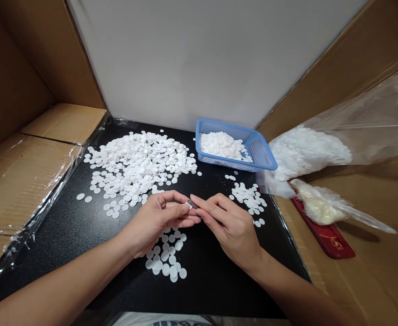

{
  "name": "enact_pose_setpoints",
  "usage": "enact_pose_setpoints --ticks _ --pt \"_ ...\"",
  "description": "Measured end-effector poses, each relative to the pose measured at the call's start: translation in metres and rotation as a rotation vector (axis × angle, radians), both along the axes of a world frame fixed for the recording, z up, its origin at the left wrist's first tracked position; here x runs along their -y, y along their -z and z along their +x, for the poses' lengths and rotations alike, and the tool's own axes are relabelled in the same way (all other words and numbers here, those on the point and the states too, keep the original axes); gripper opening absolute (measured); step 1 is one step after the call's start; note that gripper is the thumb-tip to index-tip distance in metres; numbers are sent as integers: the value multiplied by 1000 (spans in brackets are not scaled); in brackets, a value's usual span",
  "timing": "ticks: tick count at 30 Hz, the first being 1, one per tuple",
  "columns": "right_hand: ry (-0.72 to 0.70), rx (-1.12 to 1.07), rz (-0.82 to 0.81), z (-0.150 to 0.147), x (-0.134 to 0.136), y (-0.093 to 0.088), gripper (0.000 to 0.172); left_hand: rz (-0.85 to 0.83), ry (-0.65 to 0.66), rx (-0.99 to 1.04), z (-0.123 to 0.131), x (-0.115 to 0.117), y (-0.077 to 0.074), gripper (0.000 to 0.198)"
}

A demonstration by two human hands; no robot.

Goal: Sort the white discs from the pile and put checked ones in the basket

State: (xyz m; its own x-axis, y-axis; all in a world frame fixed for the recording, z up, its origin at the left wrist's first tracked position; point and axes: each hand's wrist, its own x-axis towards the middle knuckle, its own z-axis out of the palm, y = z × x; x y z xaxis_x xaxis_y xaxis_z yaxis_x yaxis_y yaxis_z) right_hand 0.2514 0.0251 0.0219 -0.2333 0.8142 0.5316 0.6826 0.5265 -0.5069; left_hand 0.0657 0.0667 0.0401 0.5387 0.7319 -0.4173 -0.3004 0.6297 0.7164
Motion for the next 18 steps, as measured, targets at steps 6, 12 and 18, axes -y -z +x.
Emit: enact_pose_setpoints --ticks 6,12,18 --pt "-4 13 7 2 0 -1 31 28 16 -23 -1 -1 -1 33" --pt "-9 25 5 3 1 -3 31 81 44 -37 -2 -2 -2 30" --pt "-15 25 0 4 1 -2 31 102 49 -37 -3 -2 -2 29"
